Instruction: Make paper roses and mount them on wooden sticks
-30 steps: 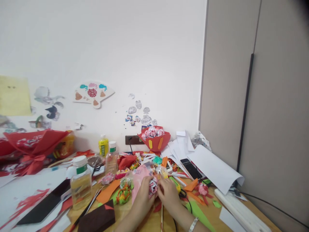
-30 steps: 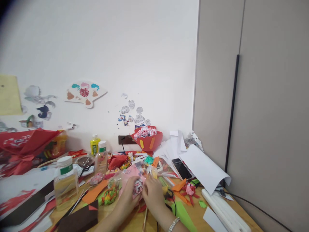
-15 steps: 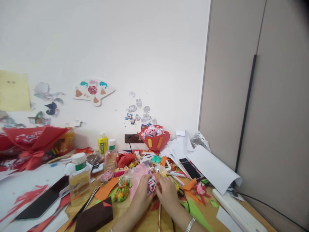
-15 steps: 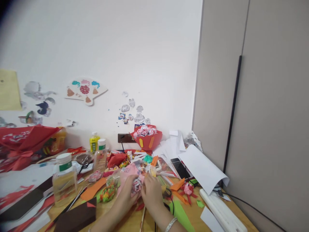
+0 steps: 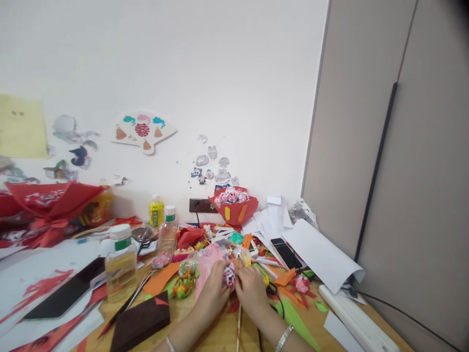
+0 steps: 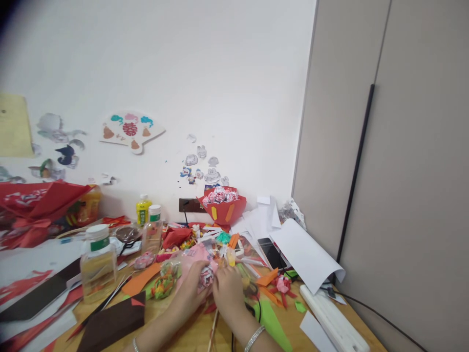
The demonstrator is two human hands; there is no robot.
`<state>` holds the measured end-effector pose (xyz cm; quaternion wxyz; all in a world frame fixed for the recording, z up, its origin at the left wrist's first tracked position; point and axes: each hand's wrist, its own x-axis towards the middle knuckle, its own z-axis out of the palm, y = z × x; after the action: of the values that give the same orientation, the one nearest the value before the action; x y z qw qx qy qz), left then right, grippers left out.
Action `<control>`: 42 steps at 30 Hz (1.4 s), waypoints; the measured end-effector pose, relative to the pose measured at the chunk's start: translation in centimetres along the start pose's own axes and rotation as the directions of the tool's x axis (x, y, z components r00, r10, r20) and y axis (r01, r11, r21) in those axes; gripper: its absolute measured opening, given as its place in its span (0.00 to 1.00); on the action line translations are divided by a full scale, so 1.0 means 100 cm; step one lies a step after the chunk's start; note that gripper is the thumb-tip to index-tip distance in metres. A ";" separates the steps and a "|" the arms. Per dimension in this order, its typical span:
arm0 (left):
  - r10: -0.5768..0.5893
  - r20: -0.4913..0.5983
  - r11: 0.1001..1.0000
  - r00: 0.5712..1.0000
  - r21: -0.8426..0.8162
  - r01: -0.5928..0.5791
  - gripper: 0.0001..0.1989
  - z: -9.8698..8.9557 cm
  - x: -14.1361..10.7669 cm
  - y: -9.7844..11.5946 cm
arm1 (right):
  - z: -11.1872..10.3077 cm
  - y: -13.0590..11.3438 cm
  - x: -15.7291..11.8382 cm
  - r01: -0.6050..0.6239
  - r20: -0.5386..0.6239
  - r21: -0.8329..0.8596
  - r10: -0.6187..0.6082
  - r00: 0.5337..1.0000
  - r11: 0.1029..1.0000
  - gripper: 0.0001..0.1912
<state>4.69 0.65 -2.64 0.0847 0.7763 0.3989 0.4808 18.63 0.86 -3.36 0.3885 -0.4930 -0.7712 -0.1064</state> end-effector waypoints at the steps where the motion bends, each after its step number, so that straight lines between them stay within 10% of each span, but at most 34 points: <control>1: 0.001 0.000 1.000 1.000 -0.004 -0.001 0.19 0.000 0.000 0.000 | 0.000 0.000 0.000 -0.002 -0.001 -0.006 0.002 1.000 1.000 0.08; 42: 0.014 0.010 0.999 1.000 -0.033 -0.014 0.21 0.006 -0.003 -0.009 | 0.004 -0.002 -0.001 -0.075 0.039 -0.011 0.075 0.996 0.997 0.12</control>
<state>4.62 1.15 -3.59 0.0961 0.7801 0.3851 0.4836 18.35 0.88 -3.67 0.3748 -0.5252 -0.7591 -0.0856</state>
